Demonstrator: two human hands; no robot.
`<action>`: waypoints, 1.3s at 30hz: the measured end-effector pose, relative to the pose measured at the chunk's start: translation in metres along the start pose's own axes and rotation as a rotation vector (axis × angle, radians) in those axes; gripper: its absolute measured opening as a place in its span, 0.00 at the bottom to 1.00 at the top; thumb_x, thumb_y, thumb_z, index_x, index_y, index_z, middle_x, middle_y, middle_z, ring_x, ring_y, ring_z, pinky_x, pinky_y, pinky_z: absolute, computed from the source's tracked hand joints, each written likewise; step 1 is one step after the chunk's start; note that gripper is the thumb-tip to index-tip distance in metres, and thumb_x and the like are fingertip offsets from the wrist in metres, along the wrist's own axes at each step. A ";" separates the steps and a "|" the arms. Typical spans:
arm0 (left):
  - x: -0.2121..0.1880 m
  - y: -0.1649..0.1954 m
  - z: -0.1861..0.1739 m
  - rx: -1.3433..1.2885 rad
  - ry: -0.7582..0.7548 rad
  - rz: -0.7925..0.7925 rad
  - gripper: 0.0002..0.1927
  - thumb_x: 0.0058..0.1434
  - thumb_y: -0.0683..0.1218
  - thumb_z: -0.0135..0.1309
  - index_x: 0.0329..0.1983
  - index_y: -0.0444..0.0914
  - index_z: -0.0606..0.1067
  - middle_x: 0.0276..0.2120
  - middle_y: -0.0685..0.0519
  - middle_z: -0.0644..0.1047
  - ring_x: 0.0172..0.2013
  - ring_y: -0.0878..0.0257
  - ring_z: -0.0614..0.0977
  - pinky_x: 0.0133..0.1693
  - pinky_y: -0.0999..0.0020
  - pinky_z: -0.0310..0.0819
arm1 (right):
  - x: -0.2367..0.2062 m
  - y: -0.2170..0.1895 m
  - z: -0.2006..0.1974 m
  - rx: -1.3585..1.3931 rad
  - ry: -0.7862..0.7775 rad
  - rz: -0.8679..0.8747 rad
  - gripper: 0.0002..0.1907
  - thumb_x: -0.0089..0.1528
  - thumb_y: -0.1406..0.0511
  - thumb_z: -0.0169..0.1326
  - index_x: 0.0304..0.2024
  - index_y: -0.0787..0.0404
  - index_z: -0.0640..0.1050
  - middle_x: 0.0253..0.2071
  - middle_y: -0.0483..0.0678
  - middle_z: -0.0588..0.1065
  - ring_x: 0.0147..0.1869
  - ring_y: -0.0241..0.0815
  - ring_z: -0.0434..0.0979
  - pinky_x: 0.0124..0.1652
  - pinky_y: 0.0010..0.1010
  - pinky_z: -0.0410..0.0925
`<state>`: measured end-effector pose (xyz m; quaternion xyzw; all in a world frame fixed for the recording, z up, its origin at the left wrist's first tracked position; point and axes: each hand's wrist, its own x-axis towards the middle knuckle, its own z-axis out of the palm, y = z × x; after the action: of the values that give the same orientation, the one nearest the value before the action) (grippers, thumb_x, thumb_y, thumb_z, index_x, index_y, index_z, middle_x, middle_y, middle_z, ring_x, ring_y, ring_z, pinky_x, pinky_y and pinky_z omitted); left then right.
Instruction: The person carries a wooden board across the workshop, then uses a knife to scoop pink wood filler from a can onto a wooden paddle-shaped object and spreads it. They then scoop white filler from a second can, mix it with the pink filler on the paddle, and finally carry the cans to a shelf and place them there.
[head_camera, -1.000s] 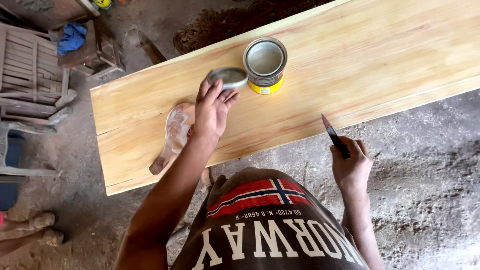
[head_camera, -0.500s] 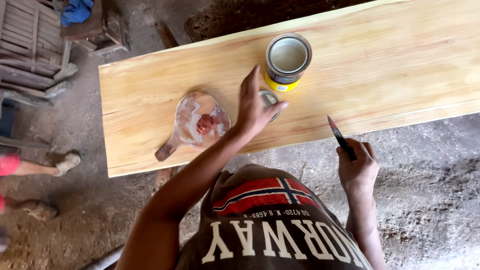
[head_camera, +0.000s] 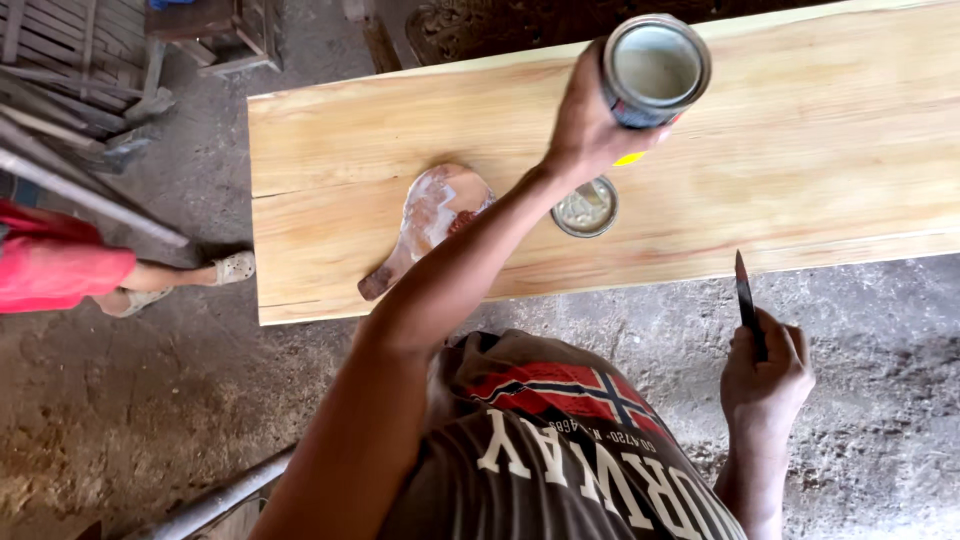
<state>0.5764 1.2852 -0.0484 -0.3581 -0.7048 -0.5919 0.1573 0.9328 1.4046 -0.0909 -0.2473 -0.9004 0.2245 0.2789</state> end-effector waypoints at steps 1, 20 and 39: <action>-0.004 0.007 -0.019 0.048 -0.024 0.059 0.59 0.40 0.54 0.79 0.68 0.34 0.56 0.59 0.40 0.70 0.61 0.48 0.74 0.64 0.51 0.71 | 0.002 -0.008 0.000 0.012 -0.001 0.007 0.10 0.70 0.73 0.58 0.53 0.67 0.81 0.42 0.54 0.77 0.37 0.42 0.78 0.32 0.28 0.70; -0.092 0.116 -0.297 0.794 -0.107 0.431 0.48 0.57 0.57 0.76 0.70 0.34 0.60 0.68 0.38 0.64 0.69 0.40 0.68 0.73 0.33 0.43 | 0.099 -0.244 0.029 0.102 0.143 -0.919 0.11 0.65 0.73 0.62 0.50 0.61 0.84 0.43 0.48 0.76 0.44 0.46 0.78 0.44 0.37 0.70; -0.073 0.158 -0.304 0.898 -0.192 0.662 0.41 0.63 0.48 0.71 0.73 0.41 0.59 0.72 0.42 0.64 0.71 0.44 0.68 0.72 0.30 0.39 | 0.105 -0.278 0.009 0.096 0.335 -1.086 0.03 0.66 0.70 0.64 0.42 0.65 0.84 0.40 0.47 0.77 0.36 0.37 0.73 0.40 0.33 0.62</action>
<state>0.6754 0.9807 0.0946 -0.5102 -0.7488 -0.1179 0.4063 0.7620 1.2462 0.0943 0.2319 -0.8305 0.0474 0.5042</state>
